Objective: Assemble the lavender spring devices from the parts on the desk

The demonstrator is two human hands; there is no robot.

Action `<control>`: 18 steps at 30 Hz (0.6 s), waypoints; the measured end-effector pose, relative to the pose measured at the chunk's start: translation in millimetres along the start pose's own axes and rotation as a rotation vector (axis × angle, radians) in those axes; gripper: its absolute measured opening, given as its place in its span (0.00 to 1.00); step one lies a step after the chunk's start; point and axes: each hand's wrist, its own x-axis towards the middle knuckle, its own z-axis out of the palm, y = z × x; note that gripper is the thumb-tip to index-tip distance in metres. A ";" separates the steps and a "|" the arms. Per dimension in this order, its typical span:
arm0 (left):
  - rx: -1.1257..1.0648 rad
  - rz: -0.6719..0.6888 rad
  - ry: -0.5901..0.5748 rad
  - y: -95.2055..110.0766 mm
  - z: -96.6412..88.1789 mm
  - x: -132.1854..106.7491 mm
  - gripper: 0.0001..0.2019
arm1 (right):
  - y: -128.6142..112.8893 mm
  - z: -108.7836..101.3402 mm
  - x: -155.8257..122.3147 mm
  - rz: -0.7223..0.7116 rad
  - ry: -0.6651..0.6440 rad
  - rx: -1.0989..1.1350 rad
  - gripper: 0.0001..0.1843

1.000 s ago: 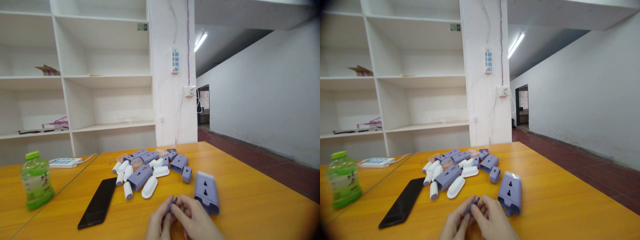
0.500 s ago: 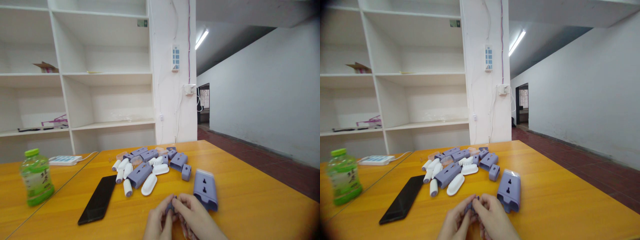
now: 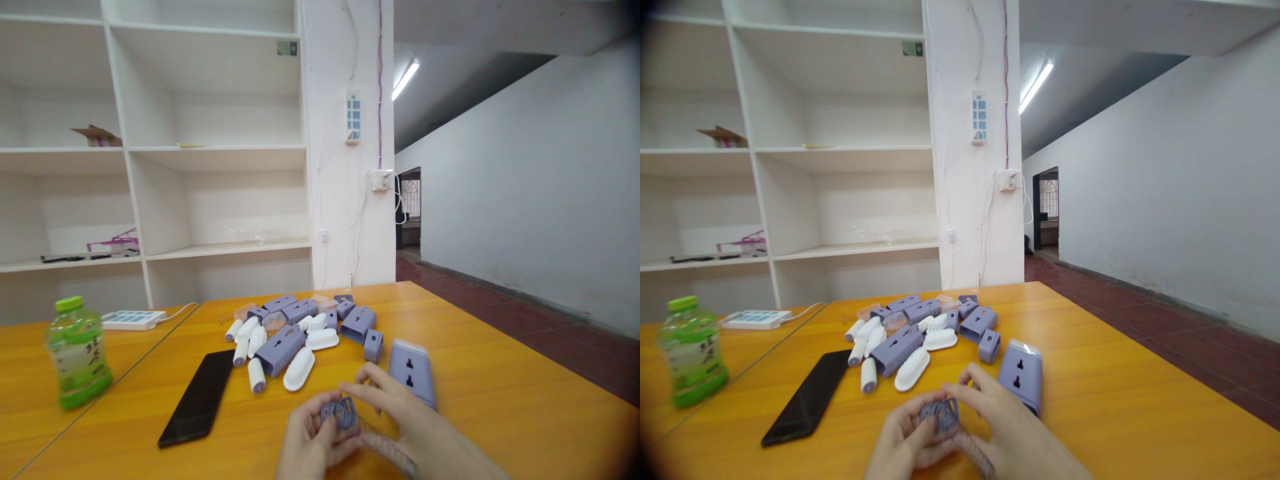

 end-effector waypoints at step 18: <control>-0.010 0.043 -0.115 -17.9 -15.5 2.7 0.31 | 25.8 45.9 10.8 -0.092 0.109 -0.222 0.07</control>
